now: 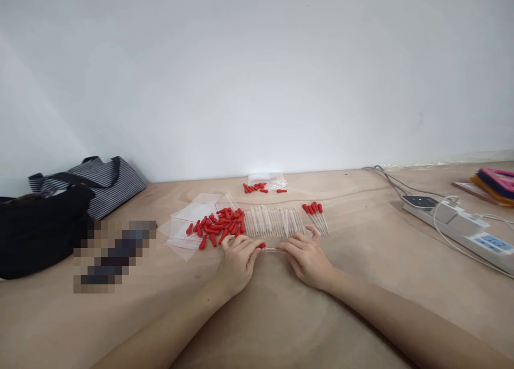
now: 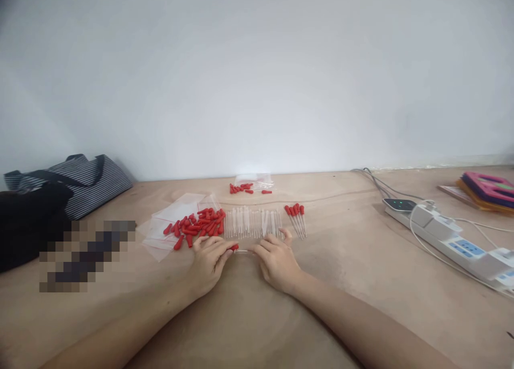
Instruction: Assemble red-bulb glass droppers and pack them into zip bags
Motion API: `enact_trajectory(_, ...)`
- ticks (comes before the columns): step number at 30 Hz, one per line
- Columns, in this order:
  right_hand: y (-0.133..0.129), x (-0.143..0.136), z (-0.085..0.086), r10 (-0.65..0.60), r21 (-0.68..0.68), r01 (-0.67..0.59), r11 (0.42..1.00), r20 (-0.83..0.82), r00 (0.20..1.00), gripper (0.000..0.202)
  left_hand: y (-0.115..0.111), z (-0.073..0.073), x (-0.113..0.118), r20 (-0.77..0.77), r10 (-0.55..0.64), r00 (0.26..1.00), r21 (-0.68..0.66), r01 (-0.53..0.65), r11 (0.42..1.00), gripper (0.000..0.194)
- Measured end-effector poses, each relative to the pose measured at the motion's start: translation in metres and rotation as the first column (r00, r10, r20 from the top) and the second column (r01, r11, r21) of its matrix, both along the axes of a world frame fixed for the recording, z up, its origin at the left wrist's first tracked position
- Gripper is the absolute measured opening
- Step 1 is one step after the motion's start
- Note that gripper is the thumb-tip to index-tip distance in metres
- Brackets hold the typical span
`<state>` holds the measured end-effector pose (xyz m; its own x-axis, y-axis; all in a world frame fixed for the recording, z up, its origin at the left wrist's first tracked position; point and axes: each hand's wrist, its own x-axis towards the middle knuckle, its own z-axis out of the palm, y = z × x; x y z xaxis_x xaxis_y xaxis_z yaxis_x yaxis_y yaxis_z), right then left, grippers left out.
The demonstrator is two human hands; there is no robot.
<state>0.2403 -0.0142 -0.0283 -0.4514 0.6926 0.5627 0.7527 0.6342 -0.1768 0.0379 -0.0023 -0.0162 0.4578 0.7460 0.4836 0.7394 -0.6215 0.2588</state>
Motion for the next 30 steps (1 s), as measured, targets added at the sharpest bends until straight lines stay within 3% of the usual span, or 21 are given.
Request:
enact_trajectory(4,0.0,0.002,0.0,-0.037,0.03,0.038,0.999,-0.02,0.999,0.041,0.001,-0.001,-0.002,0.009,0.027,1.0,-0.026,-0.027,0.999,0.02)
enact_trajectory(12,-0.002,-0.003,0.001,-0.051,0.042,0.05,0.998,0.014,0.999,0.029,-0.001,0.002,-0.001,0.015,0.017,1.0,-0.021,-0.017,1.0,0.018)
enact_trajectory(17,-0.003,-0.008,0.001,-0.05,0.015,0.051,0.999,-0.061,0.997,0.02,-0.001,0.0,0.0,0.036,0.019,0.999,-0.018,-0.018,1.0,0.018)
enact_trajectory(30,0.002,-0.004,-0.002,0.03,0.07,-0.03,0.997,-0.001,1.0,0.03,-0.005,0.004,0.001,0.04,-0.036,0.999,-0.053,0.038,0.998,0.018)
